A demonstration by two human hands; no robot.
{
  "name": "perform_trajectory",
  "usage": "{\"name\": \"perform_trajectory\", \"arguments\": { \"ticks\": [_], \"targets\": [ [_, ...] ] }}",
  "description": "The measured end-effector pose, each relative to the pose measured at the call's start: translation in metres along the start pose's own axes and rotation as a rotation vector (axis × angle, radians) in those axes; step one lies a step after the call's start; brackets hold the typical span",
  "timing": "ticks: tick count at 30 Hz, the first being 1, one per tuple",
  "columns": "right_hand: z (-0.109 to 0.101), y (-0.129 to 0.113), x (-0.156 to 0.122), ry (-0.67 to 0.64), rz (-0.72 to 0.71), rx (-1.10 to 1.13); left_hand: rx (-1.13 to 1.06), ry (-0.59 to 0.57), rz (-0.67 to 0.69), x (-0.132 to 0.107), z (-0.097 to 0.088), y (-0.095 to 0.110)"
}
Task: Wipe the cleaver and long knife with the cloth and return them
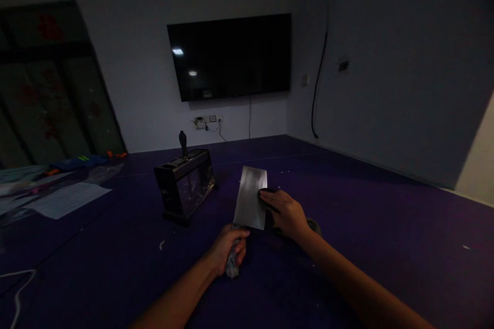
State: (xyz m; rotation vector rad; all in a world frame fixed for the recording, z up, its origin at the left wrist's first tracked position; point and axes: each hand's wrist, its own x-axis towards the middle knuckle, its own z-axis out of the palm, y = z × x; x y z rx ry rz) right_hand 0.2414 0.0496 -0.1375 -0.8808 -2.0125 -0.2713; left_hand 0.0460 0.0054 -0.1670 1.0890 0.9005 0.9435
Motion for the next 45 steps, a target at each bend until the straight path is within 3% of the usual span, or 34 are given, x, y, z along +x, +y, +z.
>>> {"name": "perform_trajectory", "arguments": {
  "ticks": [11,16,32,45],
  "targets": [
    [-0.016,0.025,0.007,0.148,0.107,-0.059,0.07,-0.146,-0.036,-0.003,-0.001,0.005],
    [-0.017,0.025,0.007,0.186,0.118,-0.105,0.05,-0.135,-0.031,-0.005,0.0,0.005],
    [0.005,-0.021,-0.001,-0.073,-0.082,-0.053,0.01,0.044,-0.018,-0.001,0.001,0.002],
    [-0.014,0.007,0.008,0.072,0.1,-0.177,0.083,-0.105,-0.05,-0.005,0.003,0.006]
  ]
}}
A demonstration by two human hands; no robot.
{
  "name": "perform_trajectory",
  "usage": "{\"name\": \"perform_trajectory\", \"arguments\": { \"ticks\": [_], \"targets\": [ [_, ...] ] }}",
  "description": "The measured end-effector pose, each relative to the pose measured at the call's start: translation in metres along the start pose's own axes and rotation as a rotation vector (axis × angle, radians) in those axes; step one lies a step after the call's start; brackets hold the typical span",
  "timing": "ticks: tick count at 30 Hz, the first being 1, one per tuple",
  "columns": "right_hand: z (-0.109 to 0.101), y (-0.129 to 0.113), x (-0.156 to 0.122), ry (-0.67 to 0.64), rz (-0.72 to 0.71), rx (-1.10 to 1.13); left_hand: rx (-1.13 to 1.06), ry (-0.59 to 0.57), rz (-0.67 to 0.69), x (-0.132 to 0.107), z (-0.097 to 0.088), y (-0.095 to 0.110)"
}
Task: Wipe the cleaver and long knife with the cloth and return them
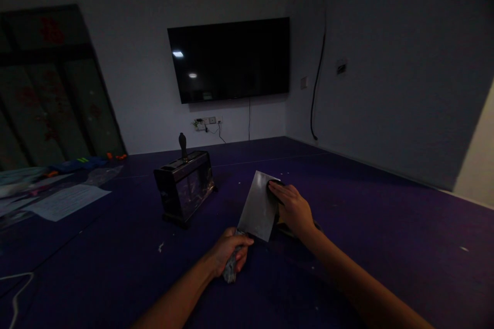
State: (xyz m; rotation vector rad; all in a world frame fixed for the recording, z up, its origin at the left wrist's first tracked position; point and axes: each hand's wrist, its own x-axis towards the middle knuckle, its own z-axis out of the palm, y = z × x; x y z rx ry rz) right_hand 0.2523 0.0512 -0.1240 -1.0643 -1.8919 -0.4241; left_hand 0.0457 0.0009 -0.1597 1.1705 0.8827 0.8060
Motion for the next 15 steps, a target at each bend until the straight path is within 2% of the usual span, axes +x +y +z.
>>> {"name": "perform_trajectory", "arguments": {
  "ticks": [7,11,15],
  "targets": [
    [-0.002,0.009,0.002,0.045,0.055,-0.008,0.0,-0.003,-0.007,-0.001,-0.001,0.0],
    [0.003,0.001,0.0,-0.023,0.02,0.009,0.013,0.03,0.008,-0.001,0.0,0.0],
    [0.008,-0.012,-0.004,-0.106,-0.073,0.024,-0.036,0.097,0.028,-0.001,0.001,0.0]
  ]
}}
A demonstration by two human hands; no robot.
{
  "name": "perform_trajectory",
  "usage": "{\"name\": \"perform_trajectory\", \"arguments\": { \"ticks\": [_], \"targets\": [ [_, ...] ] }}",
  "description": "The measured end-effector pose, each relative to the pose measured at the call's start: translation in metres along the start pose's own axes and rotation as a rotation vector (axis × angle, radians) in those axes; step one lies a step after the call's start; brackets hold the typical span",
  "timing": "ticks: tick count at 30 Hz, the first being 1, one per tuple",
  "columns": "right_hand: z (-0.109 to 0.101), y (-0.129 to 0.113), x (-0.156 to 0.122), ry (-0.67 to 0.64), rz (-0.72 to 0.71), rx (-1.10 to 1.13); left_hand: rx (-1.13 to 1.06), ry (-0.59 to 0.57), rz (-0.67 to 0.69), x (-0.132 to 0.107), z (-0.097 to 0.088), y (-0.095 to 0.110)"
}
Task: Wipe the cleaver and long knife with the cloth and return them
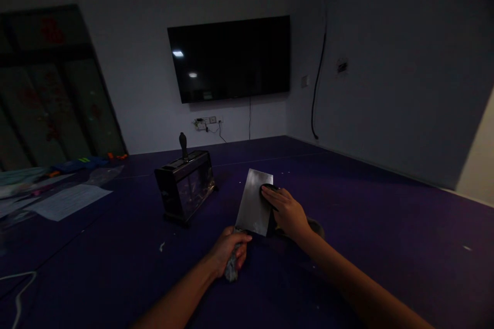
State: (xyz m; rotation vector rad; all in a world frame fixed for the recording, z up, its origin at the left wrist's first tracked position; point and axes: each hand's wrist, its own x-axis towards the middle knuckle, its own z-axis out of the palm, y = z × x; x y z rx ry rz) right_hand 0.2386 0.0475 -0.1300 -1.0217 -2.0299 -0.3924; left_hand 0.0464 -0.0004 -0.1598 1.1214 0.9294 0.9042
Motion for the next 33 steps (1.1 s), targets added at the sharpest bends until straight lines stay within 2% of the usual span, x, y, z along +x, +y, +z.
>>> {"name": "perform_trajectory", "arguments": {
  "ticks": [10,18,24,29,33],
  "targets": [
    [0.003,-0.026,-0.006,-0.174,-0.232,0.22,-0.137,0.116,0.052,0.005,-0.004,-0.004],
    [0.002,-0.03,-0.008,-0.228,-0.331,0.26,-0.173,0.054,0.05,0.01,-0.008,-0.003],
    [0.001,-0.023,-0.005,-0.223,-0.258,0.174,-0.106,0.043,0.043,0.008,-0.006,-0.005],
    [-0.004,-0.011,0.0,-0.124,-0.111,0.075,-0.062,0.007,0.01,0.003,-0.002,-0.005],
    [-0.006,-0.007,0.002,-0.069,-0.06,0.033,-0.051,-0.027,0.004,0.001,0.0,-0.003]
  ]
}}
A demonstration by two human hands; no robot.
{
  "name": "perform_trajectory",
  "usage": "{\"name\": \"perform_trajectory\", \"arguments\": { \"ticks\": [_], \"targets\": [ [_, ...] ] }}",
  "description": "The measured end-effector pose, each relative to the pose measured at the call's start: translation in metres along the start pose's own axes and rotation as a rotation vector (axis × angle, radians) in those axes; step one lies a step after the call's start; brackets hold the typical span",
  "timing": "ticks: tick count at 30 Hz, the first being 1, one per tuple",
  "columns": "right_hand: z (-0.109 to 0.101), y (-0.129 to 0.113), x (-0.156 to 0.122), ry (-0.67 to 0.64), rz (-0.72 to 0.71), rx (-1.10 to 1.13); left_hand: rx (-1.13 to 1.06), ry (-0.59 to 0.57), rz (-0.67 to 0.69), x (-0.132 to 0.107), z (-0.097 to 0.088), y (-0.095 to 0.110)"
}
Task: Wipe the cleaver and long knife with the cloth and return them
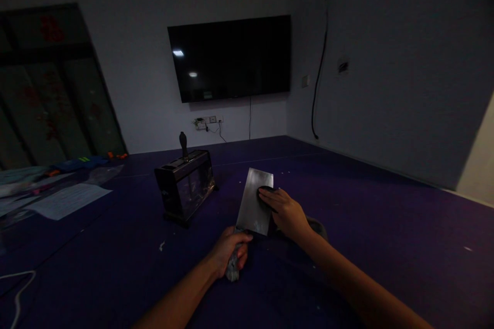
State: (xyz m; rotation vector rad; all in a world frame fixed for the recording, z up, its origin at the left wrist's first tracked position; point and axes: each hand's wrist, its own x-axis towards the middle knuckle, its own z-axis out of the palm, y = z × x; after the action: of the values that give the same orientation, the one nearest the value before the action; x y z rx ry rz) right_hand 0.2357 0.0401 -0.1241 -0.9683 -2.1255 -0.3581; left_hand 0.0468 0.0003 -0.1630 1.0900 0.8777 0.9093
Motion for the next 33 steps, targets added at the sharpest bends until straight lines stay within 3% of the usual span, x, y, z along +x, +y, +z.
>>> {"name": "perform_trajectory", "arguments": {
  "ticks": [7,13,19,26,33],
  "targets": [
    [0.005,-0.009,-0.004,-0.063,-0.062,0.095,-0.007,0.068,0.012,0.0,0.001,-0.001],
    [0.008,-0.02,-0.006,-0.154,-0.216,0.191,-0.067,0.143,0.041,0.003,0.0,0.0],
    [0.009,-0.023,-0.006,-0.182,-0.305,0.242,-0.096,0.15,0.038,0.003,-0.002,0.0],
    [0.008,-0.018,-0.005,-0.162,-0.218,0.184,-0.049,0.09,0.027,0.002,0.0,0.001],
    [0.002,-0.004,-0.001,0.008,-0.057,0.066,0.018,-0.031,-0.029,0.001,-0.001,0.001]
  ]
}}
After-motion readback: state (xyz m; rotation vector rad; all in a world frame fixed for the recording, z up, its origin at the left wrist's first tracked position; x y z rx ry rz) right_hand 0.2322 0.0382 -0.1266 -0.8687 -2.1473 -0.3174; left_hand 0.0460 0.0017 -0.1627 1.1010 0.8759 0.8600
